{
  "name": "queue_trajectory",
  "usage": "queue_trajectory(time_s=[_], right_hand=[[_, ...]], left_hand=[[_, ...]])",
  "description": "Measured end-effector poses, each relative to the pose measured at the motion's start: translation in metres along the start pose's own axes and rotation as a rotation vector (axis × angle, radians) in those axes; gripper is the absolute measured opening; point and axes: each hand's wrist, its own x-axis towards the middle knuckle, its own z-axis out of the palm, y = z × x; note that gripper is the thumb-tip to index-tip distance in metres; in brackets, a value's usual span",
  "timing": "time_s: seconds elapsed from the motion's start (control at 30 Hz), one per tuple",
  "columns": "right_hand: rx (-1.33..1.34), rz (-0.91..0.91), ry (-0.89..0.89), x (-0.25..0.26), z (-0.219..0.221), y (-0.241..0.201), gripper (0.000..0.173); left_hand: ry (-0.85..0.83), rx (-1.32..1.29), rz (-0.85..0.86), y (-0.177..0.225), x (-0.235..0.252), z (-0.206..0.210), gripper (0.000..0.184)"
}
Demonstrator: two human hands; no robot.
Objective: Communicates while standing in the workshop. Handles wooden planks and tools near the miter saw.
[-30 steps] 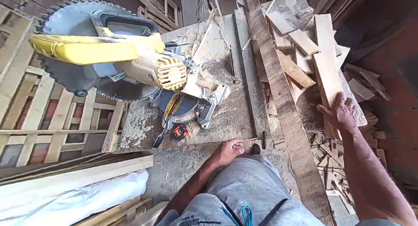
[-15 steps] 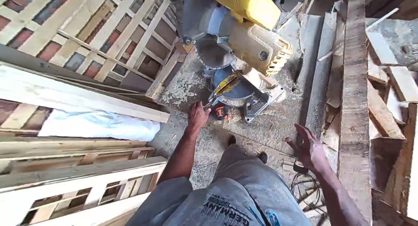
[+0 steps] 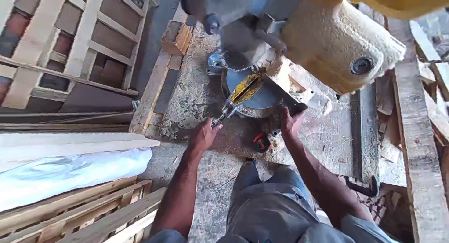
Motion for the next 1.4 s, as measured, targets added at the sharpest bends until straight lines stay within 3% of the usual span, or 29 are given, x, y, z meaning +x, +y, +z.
queue_trajectory(time_s=[0.13, 0.27, 0.37, 0.43, 0.57, 0.67, 0.73, 0.8, 0.9, 1.0, 1.1, 1.23, 1.33, 1.4], right_hand=[[-0.133, -0.052, -0.212, 0.026, 0.050, -0.029, 0.085], [-0.252, -0.130, -0.446, 0.076, 0.078, -0.049, 0.085], [-0.358, -0.165, -0.441, 0.089, 0.085, -0.067, 0.087], [-0.322, -0.219, -0.409, 0.067, 0.064, -0.071, 0.080], [-0.223, -0.387, -0.569, -0.022, -0.040, -0.019, 0.055], [-0.248, -0.312, -0.723, -0.100, -0.150, 0.053, 0.036], [-0.282, -0.184, -0.720, -0.143, -0.231, 0.090, 0.031], [-0.324, -0.091, -0.578, -0.175, -0.315, 0.098, 0.030], [-0.341, -0.071, -0.006, -0.187, -0.439, 0.078, 0.031], [-0.387, -0.059, 0.562, -0.157, -0.568, 0.083, 0.033], [-0.430, 0.119, 0.768, -0.086, -0.677, 0.130, 0.036], [-0.371, 0.371, 0.547, 0.054, -0.756, 0.254, 0.045], [-0.218, 0.455, 0.385, 0.151, -0.747, 0.350, 0.048], [-0.124, 0.449, 0.291, 0.199, -0.730, 0.382, 0.050]], left_hand=[[0.101, 0.026, -0.042, -0.013, -0.007, -0.001, 0.065], [0.069, 0.018, -0.131, 0.014, -0.037, 0.017, 0.070], [0.006, 0.059, -0.125, 0.020, -0.044, 0.016, 0.068], [-0.065, 0.096, -0.113, 0.013, -0.049, 0.009, 0.068], [-0.231, 0.163, -0.078, 0.014, -0.082, -0.004, 0.069], [-0.517, 0.100, -0.024, 0.046, -0.108, 0.002, 0.066], [-0.646, 0.183, 0.121, 0.075, -0.113, 0.024, 0.060], [-0.695, 0.305, 0.297, 0.099, -0.117, 0.056, 0.055], [-0.723, 0.494, 0.437, 0.141, -0.127, 0.092, 0.060], [-0.708, 0.544, 0.453, 0.180, -0.146, 0.116, 0.060], [-0.669, 0.571, 0.425, 0.214, -0.159, 0.139, 0.060], [-0.654, 0.652, 0.321, 0.263, -0.186, 0.182, 0.062], [-0.722, 0.738, 0.237, 0.308, -0.229, 0.210, 0.062], [-0.834, 0.686, 0.258, 0.341, -0.257, 0.226, 0.058]])
